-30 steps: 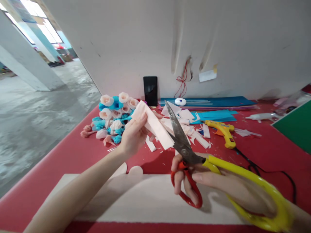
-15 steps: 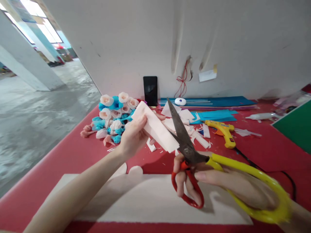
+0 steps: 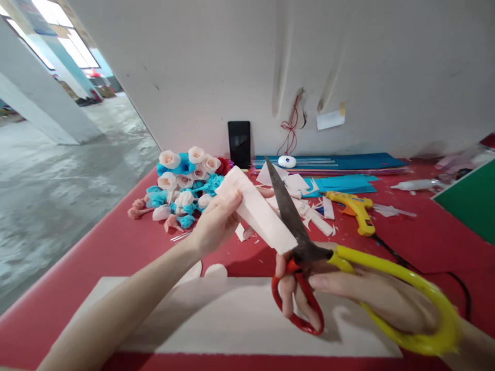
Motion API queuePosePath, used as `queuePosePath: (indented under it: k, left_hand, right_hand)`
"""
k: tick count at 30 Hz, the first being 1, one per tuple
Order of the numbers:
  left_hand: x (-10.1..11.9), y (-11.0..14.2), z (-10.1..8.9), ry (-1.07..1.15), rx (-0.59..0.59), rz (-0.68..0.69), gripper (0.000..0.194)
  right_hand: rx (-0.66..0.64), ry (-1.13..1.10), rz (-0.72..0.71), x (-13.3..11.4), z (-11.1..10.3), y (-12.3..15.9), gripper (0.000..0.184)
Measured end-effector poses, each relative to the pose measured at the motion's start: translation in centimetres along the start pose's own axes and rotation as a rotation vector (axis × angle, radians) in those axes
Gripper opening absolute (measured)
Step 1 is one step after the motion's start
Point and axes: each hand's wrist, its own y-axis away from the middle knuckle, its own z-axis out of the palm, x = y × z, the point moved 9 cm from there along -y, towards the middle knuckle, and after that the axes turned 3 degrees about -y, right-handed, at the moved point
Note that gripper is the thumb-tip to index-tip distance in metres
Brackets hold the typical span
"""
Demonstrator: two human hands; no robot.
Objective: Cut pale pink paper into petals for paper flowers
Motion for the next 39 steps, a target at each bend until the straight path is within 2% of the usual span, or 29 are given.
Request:
queuePosePath:
  k: [8, 18, 22, 28, 35, 39]
  left_hand:
    - [0.2, 0.1, 0.5, -0.001, -0.059, 0.007, 0.038]
    - [0.4, 0.0, 1.7, -0.05, -0.166, 0.015, 0.05]
    - [-0.1, 0.1, 1.7, -0.018, -0.15, -0.014, 0.048]
    - [-1.0, 0.5, 0.4, -0.044, -0.107, -0.051, 0.039]
    - [-0.1, 0.4, 0.6, -0.074, -0.111, -0.04, 0.031]
    - [-0.1, 0.3, 0.2, -0.1, -0.037, -0.037, 0.031]
  right_hand:
    - [-0.003, 0.009, -0.029, -0.1, -0.1, -0.2, 0.018]
    - [-0.079, 0.043, 0.03, -0.1, -0.2, 0.0, 0.016]
    - [-0.085, 0.041, 0.016, 0.1, -0.1, -0.1, 0.016]
    - [-0.04, 0.033, -0.002, -0.3, -0.1, -0.3, 0.015]
    - [-0.011, 0.152, 0.005, -0.1, -0.5, -0.2, 0.02]
    - [-0.017, 0.164, 0.012, 0.0, -0.4, -0.3, 0.024]
